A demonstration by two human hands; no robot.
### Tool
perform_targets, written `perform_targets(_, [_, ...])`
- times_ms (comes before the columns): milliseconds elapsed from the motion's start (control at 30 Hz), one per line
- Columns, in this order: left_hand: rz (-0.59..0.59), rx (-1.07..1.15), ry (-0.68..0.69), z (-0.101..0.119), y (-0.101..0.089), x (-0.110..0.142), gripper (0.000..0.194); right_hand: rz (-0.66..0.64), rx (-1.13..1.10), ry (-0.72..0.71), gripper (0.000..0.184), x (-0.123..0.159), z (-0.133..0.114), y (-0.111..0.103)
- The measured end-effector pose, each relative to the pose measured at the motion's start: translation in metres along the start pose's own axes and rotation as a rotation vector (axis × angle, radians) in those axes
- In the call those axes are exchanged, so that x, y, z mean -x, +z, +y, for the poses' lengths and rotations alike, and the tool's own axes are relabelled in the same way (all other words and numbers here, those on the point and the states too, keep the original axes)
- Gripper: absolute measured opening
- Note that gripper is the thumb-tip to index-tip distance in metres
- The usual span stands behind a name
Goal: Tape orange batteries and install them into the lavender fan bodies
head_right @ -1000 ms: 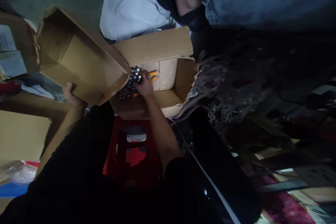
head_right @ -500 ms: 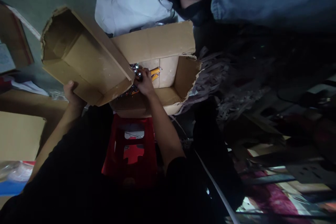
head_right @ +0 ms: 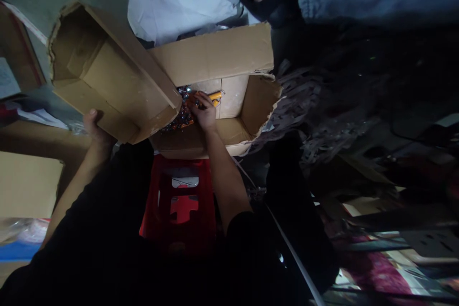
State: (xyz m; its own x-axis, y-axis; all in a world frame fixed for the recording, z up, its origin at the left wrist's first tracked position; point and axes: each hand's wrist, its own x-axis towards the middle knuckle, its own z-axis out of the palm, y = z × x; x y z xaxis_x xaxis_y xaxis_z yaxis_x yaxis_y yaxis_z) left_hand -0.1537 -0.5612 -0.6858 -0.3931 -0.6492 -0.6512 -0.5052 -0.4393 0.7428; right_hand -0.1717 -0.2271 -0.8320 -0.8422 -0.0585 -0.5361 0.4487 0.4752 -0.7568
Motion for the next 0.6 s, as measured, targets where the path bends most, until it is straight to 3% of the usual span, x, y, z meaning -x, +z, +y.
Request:
perform_targets(100, [0.036,0.027,0.037,-0.002,-0.001,-0.002,0.051,0.032,-0.092,0.049,0.038,-0.002,0.003,0.003])
perform_targets(267, [-0.008,-0.009,0.061,-0.006,-0.002,0.0,0.055,0.067,-0.269,0.242,0.052,0.0,0.004,0.008])
perform_targets(333, [-0.01,0.013,0.064,-0.008,-0.003,0.001,0.056,0.065,-0.216,0.219,0.049,0.004,0.001,0.007])
perform_targets(433, [0.012,0.01,0.072,-0.011,-0.006,0.0,0.051,0.018,-0.026,0.063,0.038,0.013,-0.011,0.008])
perform_targets(500, [0.036,-0.022,0.091,-0.011,-0.007,-0.001,0.048,-0.017,0.103,0.007,0.041,0.017,-0.022,0.014])
perform_targets(600, [0.025,-0.035,0.131,-0.008,-0.003,-0.001,0.052,-0.015,0.217,0.076,0.05,0.019,-0.036,0.03])
